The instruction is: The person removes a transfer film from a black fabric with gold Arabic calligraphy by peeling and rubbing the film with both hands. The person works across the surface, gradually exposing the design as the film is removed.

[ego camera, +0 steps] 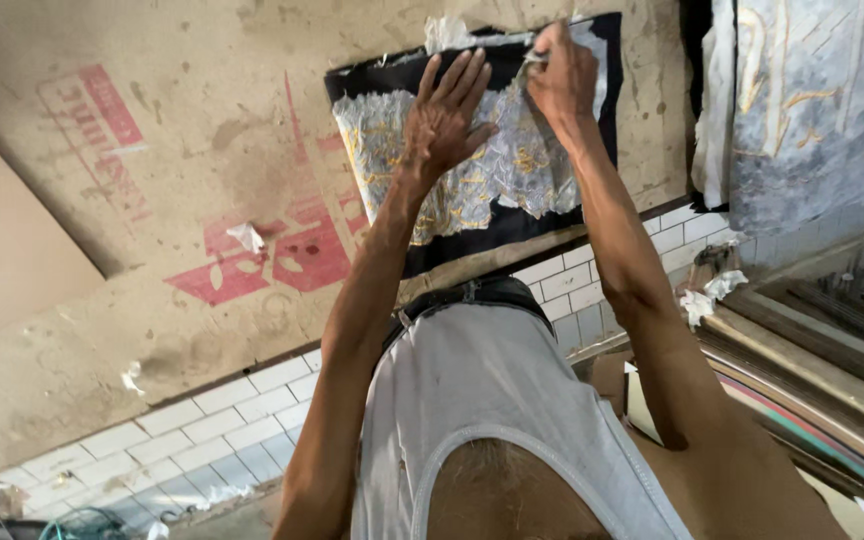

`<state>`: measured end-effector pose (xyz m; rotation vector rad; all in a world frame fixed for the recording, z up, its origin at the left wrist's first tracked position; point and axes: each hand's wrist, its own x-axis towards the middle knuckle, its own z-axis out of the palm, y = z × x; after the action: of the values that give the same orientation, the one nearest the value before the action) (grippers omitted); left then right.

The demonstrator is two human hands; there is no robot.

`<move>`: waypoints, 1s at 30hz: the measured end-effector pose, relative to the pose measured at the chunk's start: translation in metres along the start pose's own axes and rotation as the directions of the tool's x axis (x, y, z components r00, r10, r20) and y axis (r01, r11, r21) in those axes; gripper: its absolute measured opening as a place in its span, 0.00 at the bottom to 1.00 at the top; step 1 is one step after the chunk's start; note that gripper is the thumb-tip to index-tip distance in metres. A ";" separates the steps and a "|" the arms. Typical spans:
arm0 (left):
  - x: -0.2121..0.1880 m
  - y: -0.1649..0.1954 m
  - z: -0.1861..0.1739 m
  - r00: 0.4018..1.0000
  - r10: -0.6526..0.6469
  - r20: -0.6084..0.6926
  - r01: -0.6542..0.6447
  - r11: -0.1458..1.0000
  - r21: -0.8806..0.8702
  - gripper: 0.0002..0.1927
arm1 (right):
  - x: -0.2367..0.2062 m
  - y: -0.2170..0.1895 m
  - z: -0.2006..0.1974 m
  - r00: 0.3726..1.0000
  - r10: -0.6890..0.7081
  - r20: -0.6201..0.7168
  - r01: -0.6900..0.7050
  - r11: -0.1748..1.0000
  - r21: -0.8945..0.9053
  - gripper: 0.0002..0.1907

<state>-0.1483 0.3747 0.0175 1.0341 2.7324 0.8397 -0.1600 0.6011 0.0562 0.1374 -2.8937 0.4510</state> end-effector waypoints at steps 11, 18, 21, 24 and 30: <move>0.001 0.008 0.008 0.998 0.049 -0.039 -0.048 0.998 0.032 0.47 | -0.053 0.057 -0.040 0.965 0.261 0.003 -0.244 0.900 0.360 0.09; 0.044 0.009 -0.006 0.999 0.017 0.042 -0.015 0.999 -0.033 0.47 | 0.000 -0.003 -0.018 0.995 0.046 -0.089 -0.046 0.999 0.004 0.23; 0.053 0.007 -0.008 0.996 -0.026 0.085 0.030 0.999 -0.044 0.50 | 0.007 -0.026 -0.015 0.988 0.155 0.001 -0.155 0.988 0.000 0.19; 0.053 0.005 -0.009 1.000 -0.017 -0.008 0.017 0.999 -0.035 0.53 | 0.010 -0.036 -0.006 0.988 0.132 -0.078 -0.134 0.991 -0.017 0.19; 0.054 0.005 -0.007 0.998 0.005 -0.058 -0.008 0.998 -0.062 0.53 | 0.017 -0.043 0.012 0.936 0.160 -0.313 -0.198 0.975 -0.096 0.09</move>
<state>-0.1882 0.4091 0.0315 1.0233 2.7321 0.9632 -0.1736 0.5552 0.0617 -0.2018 -2.6288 0.2875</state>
